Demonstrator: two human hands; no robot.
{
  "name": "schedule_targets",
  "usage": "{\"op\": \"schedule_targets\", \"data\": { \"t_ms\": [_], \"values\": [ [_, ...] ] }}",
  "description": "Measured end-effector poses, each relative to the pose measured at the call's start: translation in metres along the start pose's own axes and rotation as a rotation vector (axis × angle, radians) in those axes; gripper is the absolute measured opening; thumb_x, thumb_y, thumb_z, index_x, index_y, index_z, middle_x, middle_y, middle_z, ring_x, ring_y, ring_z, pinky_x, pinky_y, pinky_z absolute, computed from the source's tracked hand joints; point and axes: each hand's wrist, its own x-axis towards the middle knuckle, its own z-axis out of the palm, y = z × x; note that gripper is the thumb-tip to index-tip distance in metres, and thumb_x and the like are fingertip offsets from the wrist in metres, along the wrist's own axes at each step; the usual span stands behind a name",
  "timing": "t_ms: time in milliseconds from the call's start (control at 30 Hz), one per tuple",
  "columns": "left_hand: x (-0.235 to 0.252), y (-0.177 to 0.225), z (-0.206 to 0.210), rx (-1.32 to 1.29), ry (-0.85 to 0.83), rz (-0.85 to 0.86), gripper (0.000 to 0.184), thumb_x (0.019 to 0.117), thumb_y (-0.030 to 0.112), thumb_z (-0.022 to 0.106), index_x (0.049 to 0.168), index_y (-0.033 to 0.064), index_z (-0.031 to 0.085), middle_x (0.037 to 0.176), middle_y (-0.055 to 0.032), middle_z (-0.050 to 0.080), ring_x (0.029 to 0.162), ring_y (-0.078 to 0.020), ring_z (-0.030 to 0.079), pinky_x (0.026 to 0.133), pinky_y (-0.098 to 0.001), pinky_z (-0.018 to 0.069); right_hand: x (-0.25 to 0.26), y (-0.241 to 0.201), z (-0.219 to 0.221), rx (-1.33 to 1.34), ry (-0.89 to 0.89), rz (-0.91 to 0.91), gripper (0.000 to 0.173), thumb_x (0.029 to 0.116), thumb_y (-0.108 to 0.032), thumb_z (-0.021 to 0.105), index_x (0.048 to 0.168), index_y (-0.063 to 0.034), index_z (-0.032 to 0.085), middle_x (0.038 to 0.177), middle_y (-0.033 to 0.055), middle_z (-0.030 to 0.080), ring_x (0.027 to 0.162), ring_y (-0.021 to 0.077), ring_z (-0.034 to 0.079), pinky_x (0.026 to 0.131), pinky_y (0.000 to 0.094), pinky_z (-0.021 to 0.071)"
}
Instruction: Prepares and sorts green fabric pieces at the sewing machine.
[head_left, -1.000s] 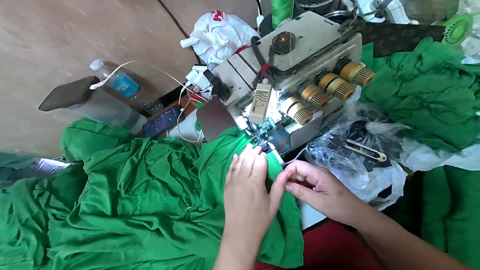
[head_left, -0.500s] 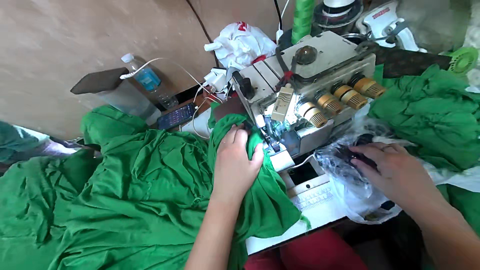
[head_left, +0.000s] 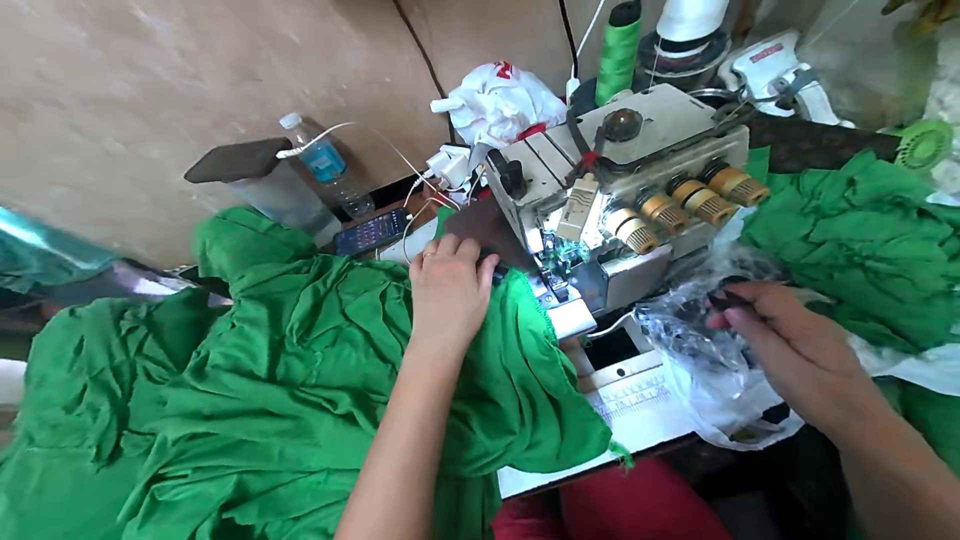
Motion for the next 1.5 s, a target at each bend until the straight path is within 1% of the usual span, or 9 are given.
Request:
{"op": "schedule_targets", "data": {
  "t_ms": [133,200,267,400,700,933,1100,1267,1500],
  "values": [
    [-0.025,-0.003,-0.028,-0.187,0.036,-0.072,0.016,0.0986,0.022,0.068,0.097,0.0098,0.077,0.092,-0.0059,0.073,0.084,-0.0197,0.070,0.075,-0.0466,0.0573,0.005,-0.022,0.021,0.124,-0.112,-0.085,0.043,0.1085,-0.034,0.038,0.115,0.0011,0.063,0.091,0.0040,0.065,0.077,0.0019,0.060,0.070,0.0216,0.0524],
    [-0.043,-0.004,-0.034,-0.352,0.061,-0.139,0.015,0.0988,0.023,0.067,0.095,0.0117,0.076,0.081,0.0036,0.071,0.069,-0.0028,0.063,0.064,-0.0258,0.0529,0.011,-0.041,0.032,0.100,-0.195,-0.116,0.041,0.1084,-0.034,0.041,0.115,-0.0001,0.064,0.092,0.0091,0.068,0.078,0.0088,0.063,0.071,0.0271,0.0539],
    [-0.058,-0.005,-0.034,-0.412,0.082,-0.170,0.017,0.0999,0.022,0.064,0.095,0.0095,0.074,0.076,0.0045,0.067,0.062,0.0011,0.058,0.058,-0.0183,0.0493,0.020,-0.062,0.042,0.110,-0.263,-0.161,0.040,0.1081,-0.028,0.044,0.117,0.0044,0.066,0.095,0.0175,0.070,0.082,0.0181,0.066,0.076,0.0337,0.0542],
    [-0.075,-0.004,-0.031,-0.303,0.055,-0.169,0.027,0.1044,0.029,0.056,0.095,0.0067,0.067,0.075,0.0004,0.065,0.067,-0.0046,0.063,0.063,-0.0242,0.0542,0.038,-0.082,0.068,0.087,-0.327,-0.237,0.041,0.1090,-0.034,0.040,0.113,-0.0051,0.068,0.085,0.0069,0.067,0.075,0.0134,0.064,0.068,0.0313,0.0544],
    [-0.088,0.018,-0.028,-0.236,0.134,-0.073,0.034,0.1098,0.028,0.040,0.102,0.0024,0.061,0.072,-0.0046,0.061,0.066,-0.0159,0.063,0.063,-0.0356,0.0538,0.056,-0.136,0.085,-0.119,-0.570,-0.268,0.040,0.1112,-0.034,0.038,0.116,-0.0028,0.063,0.090,0.0138,0.065,0.085,0.0297,0.067,0.075,0.0473,0.0544],
    [-0.093,0.017,-0.026,-0.333,0.115,-0.055,0.034,0.1096,0.029,0.041,0.102,0.0033,0.062,0.077,-0.0027,0.067,0.071,-0.0128,0.067,0.067,-0.0338,0.0567,0.051,-0.140,0.082,-0.220,-0.651,-0.255,0.042,0.1125,-0.033,0.034,0.111,-0.0015,0.062,0.092,0.0163,0.065,0.090,0.0335,0.068,0.075,0.0486,0.0542],
    [-0.095,0.008,-0.020,-0.417,0.070,-0.006,0.030,0.0968,0.026,0.068,0.114,0.0022,0.064,0.092,-0.0057,0.072,0.078,-0.0138,0.070,0.069,-0.0329,0.0587,0.065,-0.116,0.068,-0.382,-0.422,-0.236,0.028,0.1066,-0.027,0.052,0.096,-0.0033,0.064,0.076,0.0129,0.063,0.072,0.0333,0.068,0.060,0.0511,0.0541],
    [-0.091,0.021,-0.037,-0.396,0.091,-0.028,0.031,0.0982,0.024,0.064,0.111,-0.0039,0.069,0.095,-0.0093,0.074,0.076,-0.0122,0.068,0.071,-0.0297,0.0570,0.078,-0.123,0.067,-0.708,-0.438,-0.186,0.021,0.1059,-0.018,0.054,0.103,-0.0015,0.067,0.085,0.0151,0.066,0.078,0.0340,0.070,0.061,0.0479,0.0552],
    [-0.093,0.019,-0.028,-0.403,0.136,0.015,0.022,0.0974,0.022,0.066,0.111,0.0045,0.065,0.094,-0.0038,0.072,0.079,-0.0100,0.067,0.069,-0.0270,0.0562,0.083,-0.146,0.072,-0.809,-0.610,-0.163,0.016,0.1040,-0.004,0.050,0.108,0.0001,0.065,0.091,0.0157,0.067,0.084,0.0335,0.071,0.064,0.0455,0.0551]
  ]
}}
